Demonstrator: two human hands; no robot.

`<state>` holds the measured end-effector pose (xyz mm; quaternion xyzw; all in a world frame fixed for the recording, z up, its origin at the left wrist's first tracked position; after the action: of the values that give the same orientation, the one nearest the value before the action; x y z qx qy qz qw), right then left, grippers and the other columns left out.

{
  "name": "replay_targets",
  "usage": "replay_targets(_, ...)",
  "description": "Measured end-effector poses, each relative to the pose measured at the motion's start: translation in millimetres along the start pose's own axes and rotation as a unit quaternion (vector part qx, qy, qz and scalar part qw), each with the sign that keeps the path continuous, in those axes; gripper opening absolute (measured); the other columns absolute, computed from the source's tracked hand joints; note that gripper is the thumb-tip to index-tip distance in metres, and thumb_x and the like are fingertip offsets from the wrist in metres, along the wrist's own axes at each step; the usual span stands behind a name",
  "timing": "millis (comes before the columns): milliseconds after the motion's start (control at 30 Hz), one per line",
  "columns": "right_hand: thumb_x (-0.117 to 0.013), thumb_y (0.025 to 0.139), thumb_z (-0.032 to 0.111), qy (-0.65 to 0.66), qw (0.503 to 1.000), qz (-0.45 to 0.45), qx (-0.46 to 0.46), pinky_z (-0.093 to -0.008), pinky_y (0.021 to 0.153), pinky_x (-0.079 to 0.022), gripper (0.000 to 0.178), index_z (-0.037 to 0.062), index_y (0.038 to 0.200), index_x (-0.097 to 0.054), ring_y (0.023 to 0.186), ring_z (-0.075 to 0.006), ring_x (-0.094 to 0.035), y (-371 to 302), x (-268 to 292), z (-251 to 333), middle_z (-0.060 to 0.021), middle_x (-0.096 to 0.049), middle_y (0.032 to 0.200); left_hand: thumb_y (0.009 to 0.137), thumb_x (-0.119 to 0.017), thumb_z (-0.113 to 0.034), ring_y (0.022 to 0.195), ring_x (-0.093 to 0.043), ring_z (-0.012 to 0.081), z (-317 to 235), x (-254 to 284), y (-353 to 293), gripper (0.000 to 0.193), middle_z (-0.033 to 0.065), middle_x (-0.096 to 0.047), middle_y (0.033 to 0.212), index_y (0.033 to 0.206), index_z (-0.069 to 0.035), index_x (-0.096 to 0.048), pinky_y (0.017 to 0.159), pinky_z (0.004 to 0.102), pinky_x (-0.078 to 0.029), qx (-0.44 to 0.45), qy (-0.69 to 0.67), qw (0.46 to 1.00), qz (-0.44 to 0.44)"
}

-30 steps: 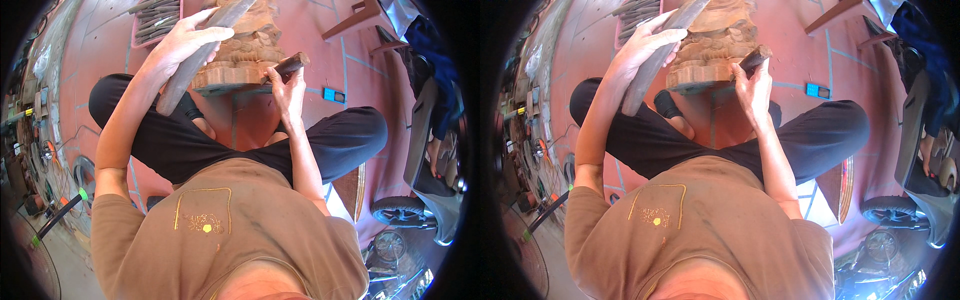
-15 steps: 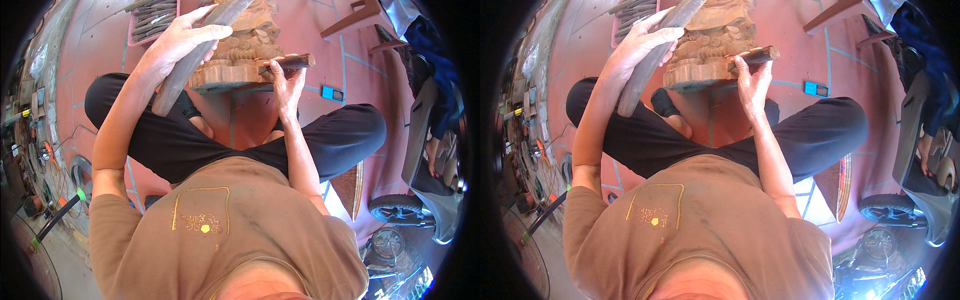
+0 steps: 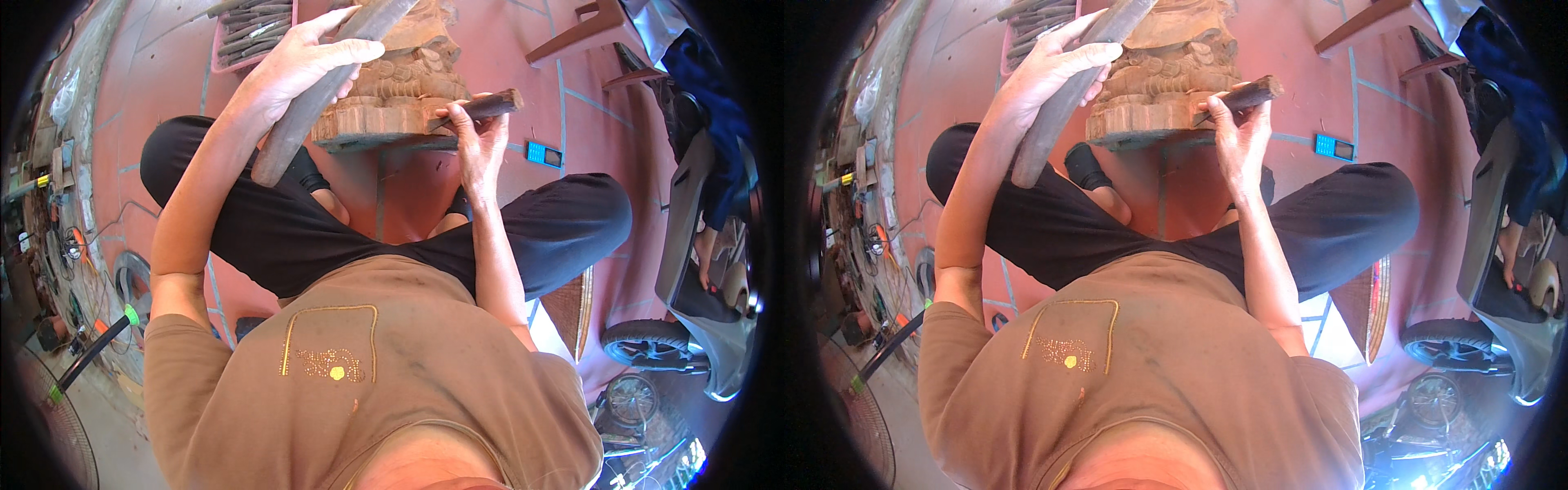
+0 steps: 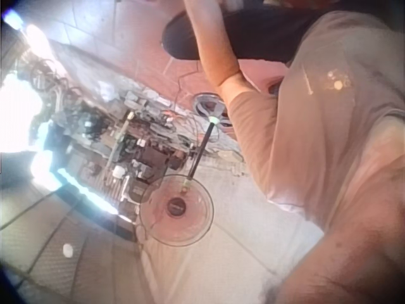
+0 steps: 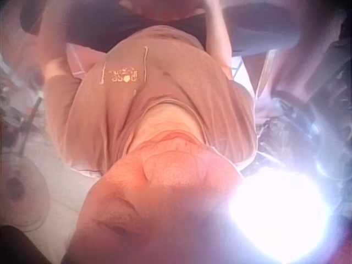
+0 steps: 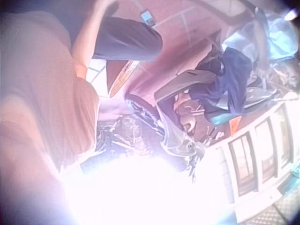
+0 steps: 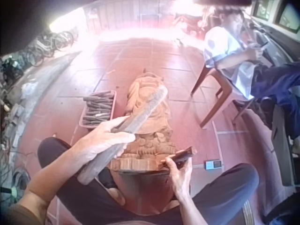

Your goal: The person carves a wooden sculpture using a chisel and mallet. They hold the chisel against the wood and strike it repeatedly with the mallet to shape the piece.

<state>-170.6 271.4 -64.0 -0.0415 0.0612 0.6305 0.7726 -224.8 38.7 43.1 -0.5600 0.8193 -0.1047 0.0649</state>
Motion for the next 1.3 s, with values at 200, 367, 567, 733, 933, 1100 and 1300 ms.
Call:
replay_targets(200,-0.07,0.095,0.0,-0.128,0.988,0.053,0.064,-0.0319,0.081,-0.058,0.034,0.0036,0.122,-0.049,0.087,-0.0181,-0.072,0.2,-13.2,2.6,-0.0112,-0.071,0.101,0.092,-0.076,-0.026,0.061,-0.056,0.0082,5.3,0.3,3.3,0.069,0.0003,-0.058,0.077,0.152,-0.006,-0.048,0.056,0.0241,-0.047,-0.012,0.03,0.999,0.006)
replay_targets(367,-0.079,0.088,0.011,-0.24,0.963,0.053,0.106,-0.0384,0.071,-0.057,0.039,0.0064,0.119,-0.055,0.082,-0.0275,-0.072,-6.3,-20.4,12.3,-0.0133,-0.072,0.095,0.092,-0.075,-0.023,0.061,-0.057,0.0093,0.6,5.1,-8.8,0.065,0.0014,-0.06,0.078,0.149,-0.006,-0.05,0.056,0.0253,-0.048,-0.013,0.005,0.999,-0.031)
replay_targets(567,-0.079,0.076,0.01,-0.365,0.879,0.13,0.277,-0.0379,0.079,-0.058,0.046,0.0131,0.119,-0.062,0.091,-0.0304,-0.07,-43.9,-74.3,44.7,-0.0099,-0.068,0.105,0.098,-0.065,-0.022,0.058,-0.057,0.0127,18.1,-10.2,-61.2,0.051,0.0077,-0.061,0.081,0.142,-0.002,-0.048,0.05,0.0234,-0.046,-0.03,-0.146,0.985,-0.085)
replay_targets(733,-0.075,0.077,0.019,-0.389,0.843,0.121,0.352,-0.0436,0.097,-0.052,0.039,0.0079,0.112,-0.064,0.105,-0.0294,-0.066,-60.7,-96.9,37.7,-0.0095,-0.064,0.105,0.093,-0.068,-0.025,0.057,-0.058,0.0158,62.5,-16.9,-110.9,0.046,0.0104,-0.059,0.08,0.127,0.002,-0.052,0.051,0.0252,-0.048,0.002,-0.183,0.971,-0.153)
replay_targets(933,-0.067,0.08,0.014,-0.357,0.851,0.129,0.362,-0.0442,0.1,-0.05,0.036,0.0065,0.114,-0.062,0.107,-0.0291,-0.062,-66.3,-106.4,35.0,-0.0102,-0.061,0.104,0.087,-0.075,-0.017,0.056,-0.059,0.0166,92.4,-15.3,-150.7,0.048,0.0115,-0.061,0.082,0.124,0.004,-0.053,0.051,0.0254,-0.05,0.04,-0.234,0.945,-0.225)
replay_targets(1100,-0.064,0.082,0.013,-0.36,0.85,0.139,0.357,-0.0424,0.098,-0.049,0.034,0.009,0.115,-0.062,0.101,-0.0284,-0.061,-65.4,-110.6,27.5,-0.0093,-0.058,0.099,0.083,-0.077,-0.011,0.057,-0.059,0.0155,100.0,-28.5,-147.7,0.049,0.0089,-0.062,0.084,0.124,0.003,-0.053,0.051,0.0251,-0.049,0.066,-0.217,0.951,-0.21)
replay_targets(1300,-0.065,0.081,0.013,-0.343,0.856,0.102,0.372,-0.0434,0.099,-0.048,0.034,0.0105,0.114,-0.061,0.099,-0.0274,-0.059,-61.7,-110.1,33.4,-0.0081,-0.058,0.098,0.083,-0.078,-0.014,0.058,-0.058,0.0161,93.6,-29.3,-134.7,0.053,0.0093,-0.061,0.085,0.126,0.003,-0.052,0.052,0.0248,-0.048,0.065,-0.142,0.963,-0.221)
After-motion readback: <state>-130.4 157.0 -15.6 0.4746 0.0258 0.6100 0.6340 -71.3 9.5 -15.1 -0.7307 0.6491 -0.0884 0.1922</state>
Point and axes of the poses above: each hand's wrist, its own y-axis towards the middle knuckle, its own x-axis out of the back of the hand, z = x × y, the point moved 9 cm from there along y, towards the middle knuckle
